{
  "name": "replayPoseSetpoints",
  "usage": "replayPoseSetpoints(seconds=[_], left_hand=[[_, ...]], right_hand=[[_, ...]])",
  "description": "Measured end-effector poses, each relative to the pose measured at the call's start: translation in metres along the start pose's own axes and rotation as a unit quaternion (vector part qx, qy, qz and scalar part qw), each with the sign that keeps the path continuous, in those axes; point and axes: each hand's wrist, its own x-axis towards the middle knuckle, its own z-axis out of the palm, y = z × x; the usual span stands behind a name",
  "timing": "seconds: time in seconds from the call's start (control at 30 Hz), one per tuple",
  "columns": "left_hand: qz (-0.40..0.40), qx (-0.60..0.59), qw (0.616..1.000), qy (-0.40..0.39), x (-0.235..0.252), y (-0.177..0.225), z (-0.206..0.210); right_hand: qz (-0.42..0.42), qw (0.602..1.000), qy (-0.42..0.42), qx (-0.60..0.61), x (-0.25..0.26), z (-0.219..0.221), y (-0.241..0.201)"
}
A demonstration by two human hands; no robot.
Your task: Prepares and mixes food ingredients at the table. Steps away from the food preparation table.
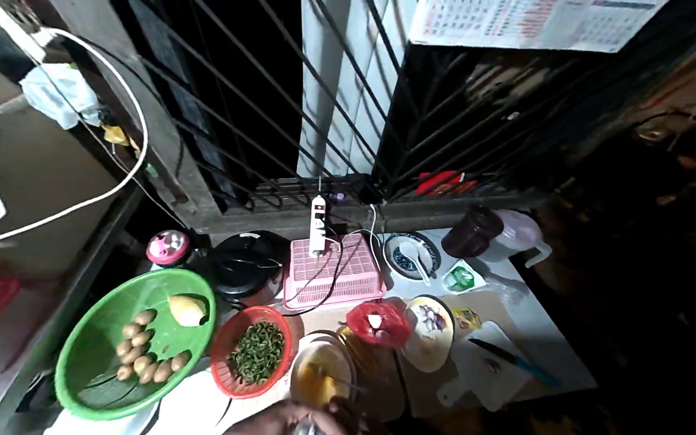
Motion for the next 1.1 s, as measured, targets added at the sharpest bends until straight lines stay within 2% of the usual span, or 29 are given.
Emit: replayPoseSetpoints(seconds=[0.07, 0.17, 0.27, 0.33, 0.4, 0.5, 0.63, 0.77, 0.8, 0.9, 0.93, 1.03, 1.1], left_hand=[[0.015, 0.023, 0.993, 0.118, 0.014, -0.021, -0.008], [-0.004, 0.055, 0.941, 0.334, 0.048, -0.058, -0.019], [-0.034, 0.092, 0.873, 0.478, 0.087, -0.084, -0.028], [-0.072, 0.096, 0.832, 0.541, 0.111, -0.091, -0.031], [-0.098, 0.093, 0.796, 0.59, 0.132, -0.092, -0.033], [-0.121, 0.115, 0.756, 0.633, 0.157, -0.096, -0.033], [-0.126, 0.165, 0.732, 0.65, 0.182, -0.105, -0.028], [-0.131, 0.228, 0.698, 0.666, 0.197, -0.117, -0.023], [-0.13, 0.24, 0.688, 0.672, 0.2, -0.121, -0.022], [-0.129, 0.259, 0.67, 0.683, 0.208, -0.129, -0.023], [-0.127, 0.266, 0.666, 0.685, 0.211, -0.131, -0.023], [-0.148, 0.286, 0.65, 0.688, 0.218, -0.135, -0.022], [-0.158, 0.284, 0.647, 0.689, 0.221, -0.137, -0.02]], right_hand=[[0.085, 0.996, 0.02, 0.015, -0.009, 0.0, 0.011], [0.259, 0.958, 0.086, -0.092, -0.033, 0.008, 0.043], [0.436, 0.881, 0.018, -0.183, -0.057, 0.009, 0.085], [0.492, 0.845, -0.038, -0.204, -0.069, 0.002, 0.114], [0.5, 0.833, -0.079, -0.224, -0.074, -0.005, 0.143], [0.454, 0.851, -0.073, -0.253, -0.083, 0.005, 0.195], [0.492, 0.831, -0.193, -0.175, -0.083, 0.011, 0.229], [0.474, 0.834, -0.259, -0.116, -0.1, 0.008, 0.222], [0.461, 0.843, -0.254, -0.107, -0.109, 0.003, 0.215], [0.386, 0.901, -0.159, -0.116, -0.14, -0.004, 0.203], [0.385, 0.902, -0.166, -0.105, -0.143, -0.009, 0.201], [0.429, 0.865, -0.258, -0.035, -0.139, -0.026, 0.2], [0.433, 0.859, -0.271, -0.014, -0.142, -0.027, 0.204]])
